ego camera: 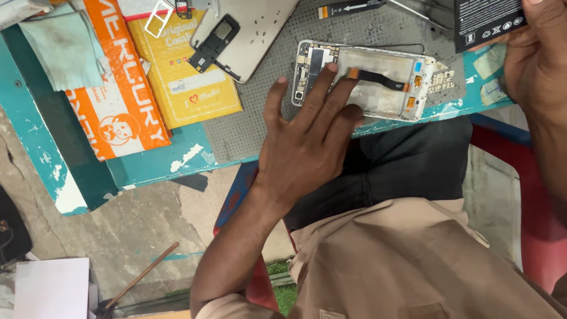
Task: The person disassembles a white smartphone, removes the battery, and uses tweezers to detach and reattach internal ribbon cables. The person then handles a screen protector package and wipes the device with a cloth.
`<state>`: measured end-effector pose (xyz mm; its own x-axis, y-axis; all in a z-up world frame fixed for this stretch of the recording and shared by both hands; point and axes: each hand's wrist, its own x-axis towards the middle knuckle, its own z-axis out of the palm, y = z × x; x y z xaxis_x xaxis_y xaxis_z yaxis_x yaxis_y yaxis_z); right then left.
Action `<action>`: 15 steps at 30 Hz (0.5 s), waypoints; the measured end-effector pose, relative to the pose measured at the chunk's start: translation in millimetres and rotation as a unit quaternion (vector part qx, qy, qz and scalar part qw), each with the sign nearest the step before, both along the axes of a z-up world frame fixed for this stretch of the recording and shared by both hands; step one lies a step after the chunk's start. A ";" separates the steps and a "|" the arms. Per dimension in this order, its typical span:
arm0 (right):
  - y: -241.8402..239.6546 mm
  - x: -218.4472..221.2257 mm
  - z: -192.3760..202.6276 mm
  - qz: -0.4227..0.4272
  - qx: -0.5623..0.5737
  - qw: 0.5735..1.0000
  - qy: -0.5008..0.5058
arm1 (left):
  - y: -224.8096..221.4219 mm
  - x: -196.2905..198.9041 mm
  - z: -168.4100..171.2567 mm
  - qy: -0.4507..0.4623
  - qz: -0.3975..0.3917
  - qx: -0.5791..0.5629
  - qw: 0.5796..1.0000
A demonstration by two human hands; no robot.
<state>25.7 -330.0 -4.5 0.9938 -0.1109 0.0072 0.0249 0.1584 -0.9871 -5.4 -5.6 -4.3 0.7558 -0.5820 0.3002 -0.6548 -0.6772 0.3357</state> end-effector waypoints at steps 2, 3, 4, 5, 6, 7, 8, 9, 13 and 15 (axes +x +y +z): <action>0.8 -1.2 0.2 0.001 0.004 1.000 0.009 | -1.0 0.1 0.3 0.006 0.009 0.008 1.000; 1.5 -1.2 0.9 0.001 0.004 1.000 0.011 | -1.4 0.3 0.1 0.007 0.013 0.009 1.000; 2.8 -1.1 1.6 -0.001 -0.003 1.000 0.010 | -1.7 0.6 -0.3 0.008 0.018 0.011 1.000; 4.1 -0.3 2.8 0.001 -0.009 1.000 0.006 | -2.0 1.0 -0.4 0.008 0.022 0.012 1.000; 5.6 1.0 3.9 0.002 -0.016 1.000 0.002 | -2.5 0.7 0.0 0.014 0.027 0.013 0.999; 7.2 2.2 5.9 0.008 -0.023 1.000 -0.003 | -3.3 0.8 0.2 0.020 0.031 0.014 0.999; 9.0 4.0 7.7 0.014 -0.030 0.999 -0.008 | -3.9 0.8 0.4 0.025 0.035 0.015 0.999; 8.9 3.8 8.3 0.020 -0.037 0.999 -0.012 | -4.5 0.4 0.5 0.028 0.038 0.021 0.999; 5.8 3.2 6.3 0.017 -0.051 0.999 0.004 | -5.7 0.3 0.1 0.034 0.046 0.041 0.997; 3.0 1.9 3.5 0.011 -0.051 0.999 0.014 | -6.5 0.5 -0.6 0.033 0.048 0.051 0.997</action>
<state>27.5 -327.0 -1.0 0.9960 -0.0890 -0.0111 -0.0061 0.0568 -0.9984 -4.8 -12.2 -4.9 0.8252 -0.5313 0.1918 -0.5647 -0.7681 0.3021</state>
